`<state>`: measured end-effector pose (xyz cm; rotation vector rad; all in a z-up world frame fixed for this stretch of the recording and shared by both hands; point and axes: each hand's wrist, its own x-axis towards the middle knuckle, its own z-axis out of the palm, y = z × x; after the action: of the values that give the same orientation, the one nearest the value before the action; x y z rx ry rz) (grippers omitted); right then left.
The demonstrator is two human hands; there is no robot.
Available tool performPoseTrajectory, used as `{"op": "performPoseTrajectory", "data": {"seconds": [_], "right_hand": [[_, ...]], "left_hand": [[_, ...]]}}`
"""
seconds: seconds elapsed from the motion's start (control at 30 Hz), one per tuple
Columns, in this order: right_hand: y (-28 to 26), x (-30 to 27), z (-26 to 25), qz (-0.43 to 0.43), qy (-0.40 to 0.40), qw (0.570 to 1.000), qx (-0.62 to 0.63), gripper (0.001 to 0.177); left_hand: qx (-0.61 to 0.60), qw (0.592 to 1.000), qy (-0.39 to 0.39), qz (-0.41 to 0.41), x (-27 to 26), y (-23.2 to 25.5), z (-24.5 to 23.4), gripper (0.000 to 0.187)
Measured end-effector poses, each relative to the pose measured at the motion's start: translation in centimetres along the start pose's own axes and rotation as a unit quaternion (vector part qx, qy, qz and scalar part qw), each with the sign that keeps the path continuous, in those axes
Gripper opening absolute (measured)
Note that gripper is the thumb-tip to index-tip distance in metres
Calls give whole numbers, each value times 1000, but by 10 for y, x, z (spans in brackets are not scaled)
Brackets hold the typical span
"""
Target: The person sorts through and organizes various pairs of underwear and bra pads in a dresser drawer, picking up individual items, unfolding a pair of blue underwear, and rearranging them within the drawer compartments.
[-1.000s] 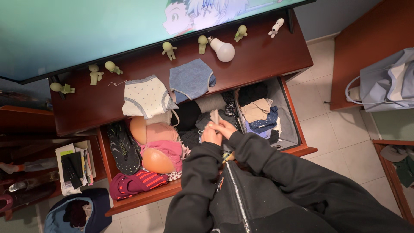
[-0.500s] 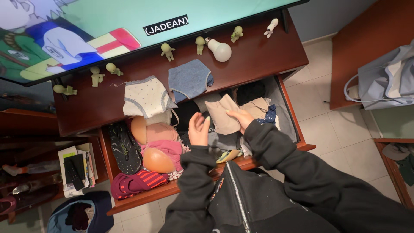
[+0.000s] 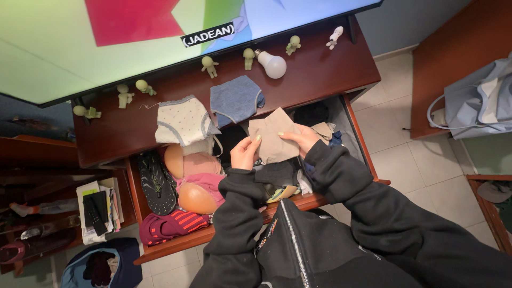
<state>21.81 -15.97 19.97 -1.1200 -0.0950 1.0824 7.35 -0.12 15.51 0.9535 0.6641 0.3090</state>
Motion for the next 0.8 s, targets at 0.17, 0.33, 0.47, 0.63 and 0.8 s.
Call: {"op": "performPoseTrajectory", "data": {"seconds": [0.17, 0.33, 0.47, 0.63, 0.8], "right_hand": [[-22, 5, -30, -50, 25, 998, 33, 37], [-59, 25, -81, -101, 86, 991, 31, 35], [-86, 51, -120, -142, 115, 983, 32, 35], [-105, 93, -152, -163, 131, 978, -10, 40], [-114, 118, -171, -220, 206, 894, -330, 42]], "left_hand": [[15, 999, -34, 10, 37, -14, 32, 22], [-140, 972, -184, 35, 91, -38, 76, 46], [-12, 989, -146, -4, 114, -50, 85, 49], [4, 992, -123, 3, 100, -55, 81, 42], [50, 995, -70, 43, 69, -40, 54, 30]]}}
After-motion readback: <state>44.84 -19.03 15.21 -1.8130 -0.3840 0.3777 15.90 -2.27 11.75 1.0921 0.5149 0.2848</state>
